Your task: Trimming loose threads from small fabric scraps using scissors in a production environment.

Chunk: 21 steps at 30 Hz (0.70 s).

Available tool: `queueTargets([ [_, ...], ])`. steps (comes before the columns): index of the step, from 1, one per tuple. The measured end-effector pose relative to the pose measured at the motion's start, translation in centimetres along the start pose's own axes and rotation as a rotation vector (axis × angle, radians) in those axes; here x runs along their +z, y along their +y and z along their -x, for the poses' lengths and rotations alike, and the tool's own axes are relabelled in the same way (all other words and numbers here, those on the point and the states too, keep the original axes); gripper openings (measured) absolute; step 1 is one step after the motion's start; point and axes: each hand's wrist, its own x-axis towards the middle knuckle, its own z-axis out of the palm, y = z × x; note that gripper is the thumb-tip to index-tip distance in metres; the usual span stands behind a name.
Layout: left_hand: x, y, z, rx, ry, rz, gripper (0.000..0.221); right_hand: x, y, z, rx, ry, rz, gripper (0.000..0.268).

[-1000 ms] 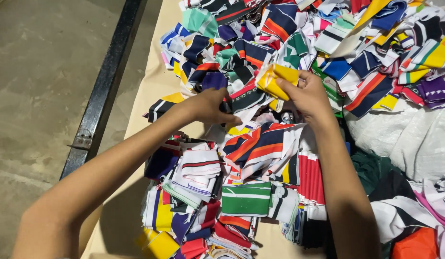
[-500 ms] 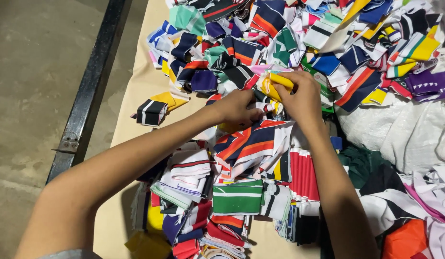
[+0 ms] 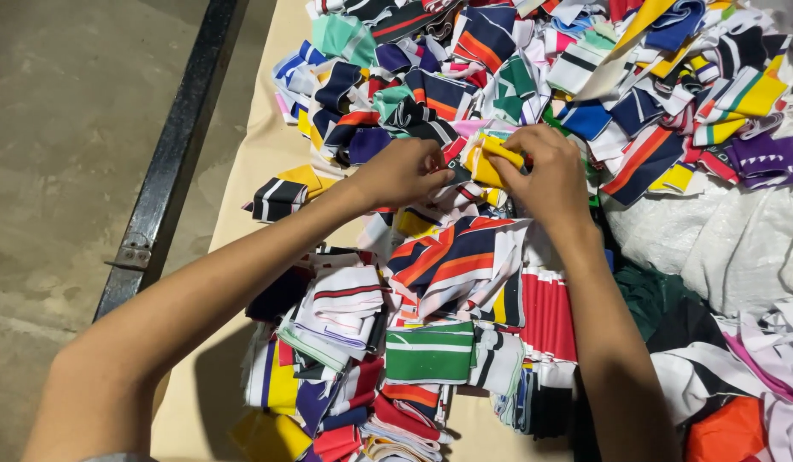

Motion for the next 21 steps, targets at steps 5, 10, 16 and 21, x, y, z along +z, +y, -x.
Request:
queueTargets([
  [5,1.4,0.0,-1.7,0.031,0.026,0.035,0.041,-1.5,-0.8,-0.2,-0.068,-0.056,-0.119,0.017],
  [10,2.0,1.5,-2.1,0.093,-0.017,-0.006,0.071,-2.4,-0.9,0.3,-0.073,-0.111,-0.405,0.016],
  [16,2.6,1.8,-3.0,0.007,0.014,0.201,0.024,-1.7,-0.2,-0.3,0.192,-0.13,-0.49,0.018],
  [21,4.7,-0.7,-4.4,-0.076,0.063,0.002,0.024,-0.7,-1.9,-1.5,0.173,-0.14,-0.2,0.033],
])
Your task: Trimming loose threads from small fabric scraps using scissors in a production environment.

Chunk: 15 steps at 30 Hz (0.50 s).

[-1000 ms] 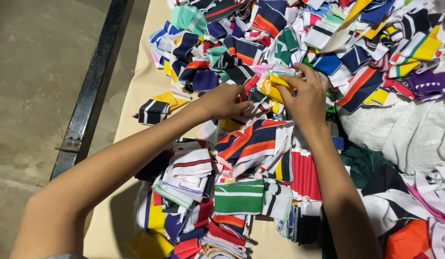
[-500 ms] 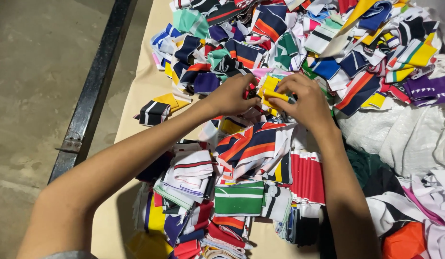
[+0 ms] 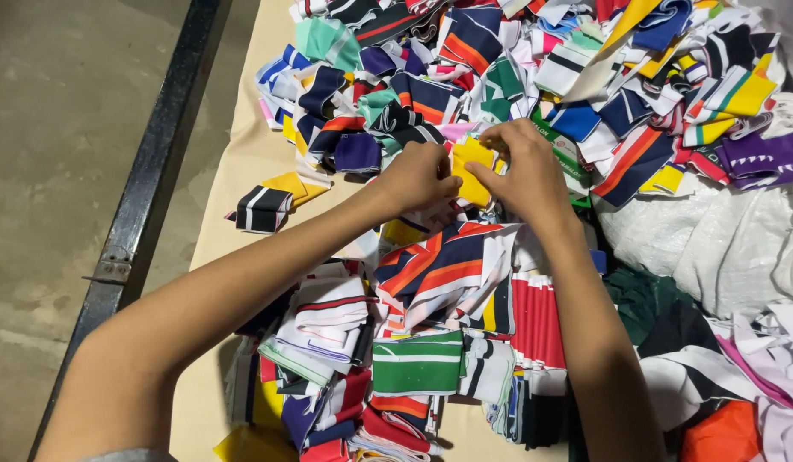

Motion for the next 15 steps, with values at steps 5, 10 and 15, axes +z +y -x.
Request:
queueTargets([
  [5,-1.4,2.0,1.1,-0.06,-0.016,-0.047,0.038,0.1,-0.1,-0.7,0.028,-0.126,0.152,0.038],
  [10,-1.9,2.1,1.2,-0.044,-0.006,-0.069,0.049,1.2,1.4,-0.7,-0.057,-0.103,0.249,0.025],
  [15,-2.5,2.1,1.6,0.117,0.068,-0.004,0.064,0.1,0.3,0.4,-0.274,0.063,0.331,0.018],
])
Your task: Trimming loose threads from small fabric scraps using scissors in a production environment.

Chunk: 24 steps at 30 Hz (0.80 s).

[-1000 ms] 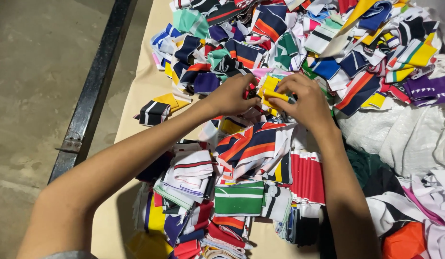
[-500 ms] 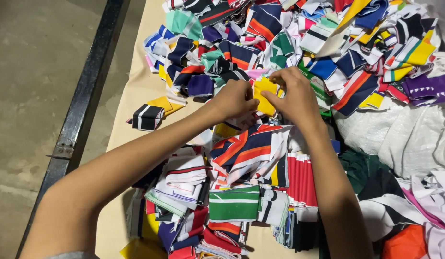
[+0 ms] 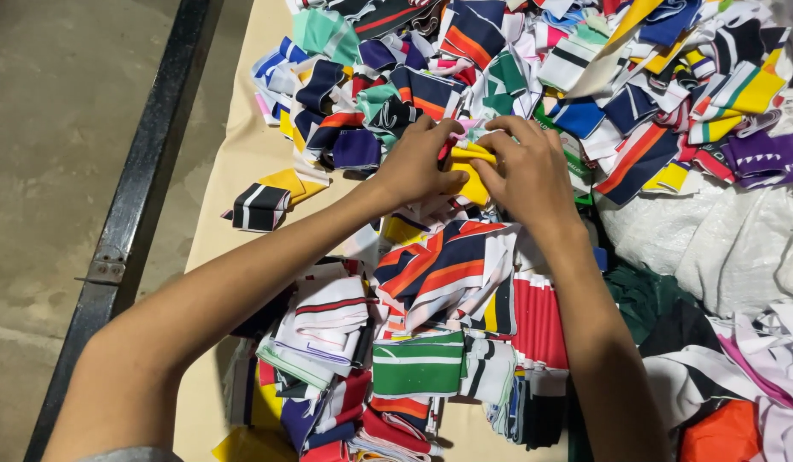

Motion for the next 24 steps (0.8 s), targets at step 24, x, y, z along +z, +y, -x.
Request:
queueTargets([
  [24,-7.6,4.6,3.9,0.059,-0.159,0.538,0.031,-4.8,-4.6,-0.5,0.298,0.145,-0.852,0.017],
])
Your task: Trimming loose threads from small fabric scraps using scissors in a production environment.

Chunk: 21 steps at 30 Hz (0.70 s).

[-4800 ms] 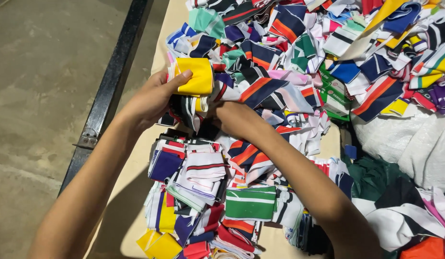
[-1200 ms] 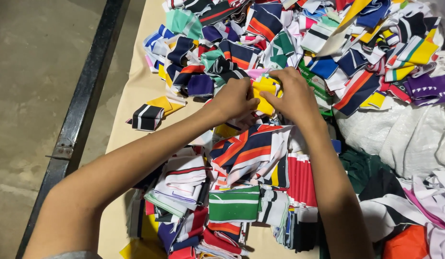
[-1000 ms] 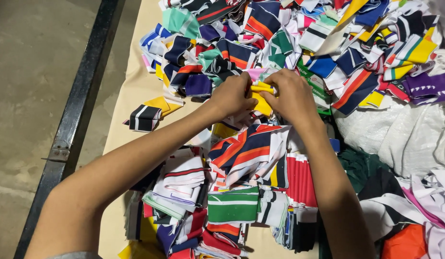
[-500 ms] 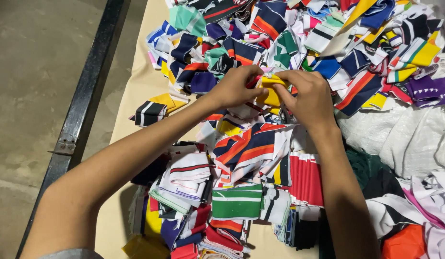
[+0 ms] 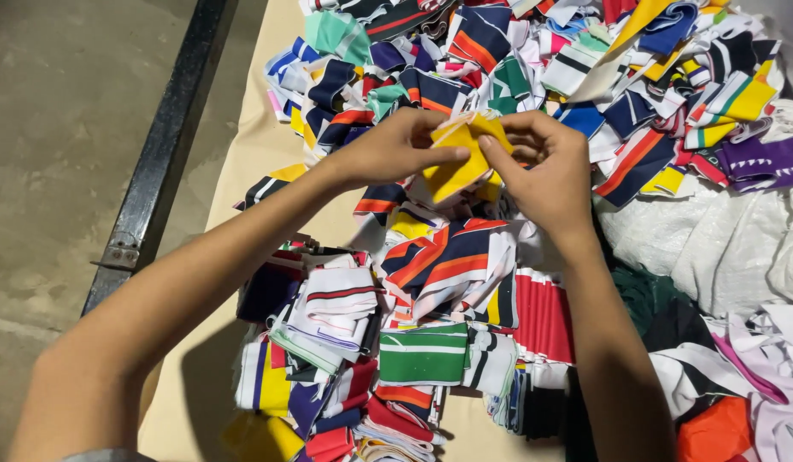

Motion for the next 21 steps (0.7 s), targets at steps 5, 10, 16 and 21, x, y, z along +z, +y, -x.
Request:
queueTargets([
  [5,-4.4,-2.4,3.1,-0.224,0.08,-0.001,0.037,4.6,0.3,-0.6,0.314,-0.104,-0.123,0.025],
  [10,-7.2,0.1,7.6,-0.666,0.097,-0.084,0.049,10.5,-0.7,-1.3,0.517,-0.407,0.131,0.028],
  [16,-9.0,-8.0,8.6,-0.764,-0.062,-0.538,0.055,16.0,2.9,-2.1,0.595,-0.684,0.251,0.025],
  [21,-9.0,-8.4,8.9,-0.751,-0.127,-0.634,0.067,17.2,4.3,-2.2,0.429,-0.815,0.491,0.025],
])
